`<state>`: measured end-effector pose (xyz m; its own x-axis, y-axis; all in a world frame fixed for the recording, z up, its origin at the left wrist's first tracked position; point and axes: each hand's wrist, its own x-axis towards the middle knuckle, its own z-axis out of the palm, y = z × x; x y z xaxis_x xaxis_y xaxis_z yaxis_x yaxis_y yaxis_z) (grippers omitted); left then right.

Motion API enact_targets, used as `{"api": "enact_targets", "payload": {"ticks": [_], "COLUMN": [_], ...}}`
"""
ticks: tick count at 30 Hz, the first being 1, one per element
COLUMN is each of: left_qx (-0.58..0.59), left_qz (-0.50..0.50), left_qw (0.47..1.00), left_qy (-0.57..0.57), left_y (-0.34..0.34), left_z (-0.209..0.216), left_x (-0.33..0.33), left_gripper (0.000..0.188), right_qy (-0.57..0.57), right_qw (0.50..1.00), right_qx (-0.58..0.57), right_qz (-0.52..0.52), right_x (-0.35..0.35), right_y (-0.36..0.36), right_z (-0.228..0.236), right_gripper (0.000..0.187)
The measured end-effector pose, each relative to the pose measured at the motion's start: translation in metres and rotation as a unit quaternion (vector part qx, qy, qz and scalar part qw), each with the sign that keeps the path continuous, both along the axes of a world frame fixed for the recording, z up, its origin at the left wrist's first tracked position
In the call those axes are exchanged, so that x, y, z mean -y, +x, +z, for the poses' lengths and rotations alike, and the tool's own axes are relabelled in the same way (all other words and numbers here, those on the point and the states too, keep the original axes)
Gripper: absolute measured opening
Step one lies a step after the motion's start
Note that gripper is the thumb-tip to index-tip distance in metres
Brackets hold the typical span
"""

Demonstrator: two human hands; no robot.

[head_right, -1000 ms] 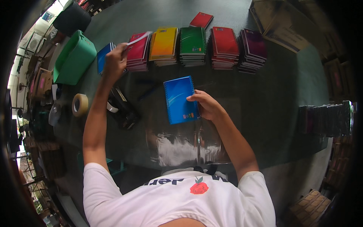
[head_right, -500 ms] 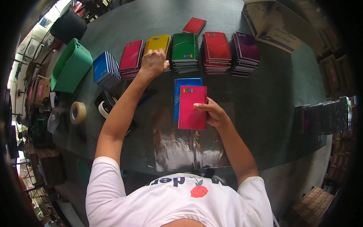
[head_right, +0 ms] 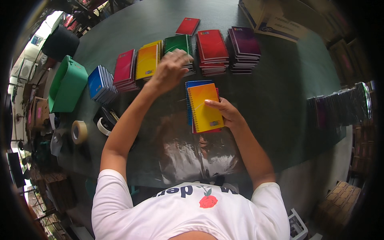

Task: The person picks up several colorful spiral notebooks from stacks on a table, aligns them into a pile, and places the pile inside a clear plastic bag, then seals the bag with tape from a dispenser.

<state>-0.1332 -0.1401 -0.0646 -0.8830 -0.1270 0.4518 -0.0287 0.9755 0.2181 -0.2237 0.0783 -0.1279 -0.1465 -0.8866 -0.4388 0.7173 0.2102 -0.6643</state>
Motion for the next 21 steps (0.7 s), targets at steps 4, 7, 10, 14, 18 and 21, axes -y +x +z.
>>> {"api": "enact_targets", "payload": {"ticks": [4, 7, 10, 14, 18, 21], "left_qx": [0.049, -0.072, -0.062, 0.085, -0.079, 0.135], "left_qz": [0.079, 0.07, -0.102, -0.299, 0.069, 0.041], "left_qw": [0.994, 0.991, 0.911, 0.949, 0.992, 0.983], "left_qy": [-0.056, 0.085, 0.394, 0.053, -0.075, -0.12], "left_y": [-0.005, 0.002, 0.009, -0.024, -0.087, -0.097], "left_z": [-0.022, 0.011, 0.053, 0.011, -0.03, -0.005], "left_x": [0.036, 0.025, -0.017, -0.07, -0.041, -0.04], "left_gripper": [0.03, 0.02, 0.03, 0.045, 0.03, 0.021], "right_qy": [0.009, -0.003, -0.093, -0.112, -0.064, -0.04], "right_qw": [1.0, 0.998, 0.951, 0.963, 0.986, 0.986], "right_qx": [-0.021, 0.033, 0.293, 0.239, 0.134, 0.115], "right_qz": [-0.009, -0.046, -0.032, -0.059, -0.082, -0.112], "right_x": [-0.011, -0.027, -0.05, -0.067, -0.091, -0.114], "right_y": [0.001, -0.008, -0.026, -0.027, -0.026, -0.041], "right_z": [-0.001, -0.005, -0.01, 0.014, 0.009, 0.009], "right_gripper": [0.049, 0.055, 0.062, 0.052, 0.042, 0.041]}}
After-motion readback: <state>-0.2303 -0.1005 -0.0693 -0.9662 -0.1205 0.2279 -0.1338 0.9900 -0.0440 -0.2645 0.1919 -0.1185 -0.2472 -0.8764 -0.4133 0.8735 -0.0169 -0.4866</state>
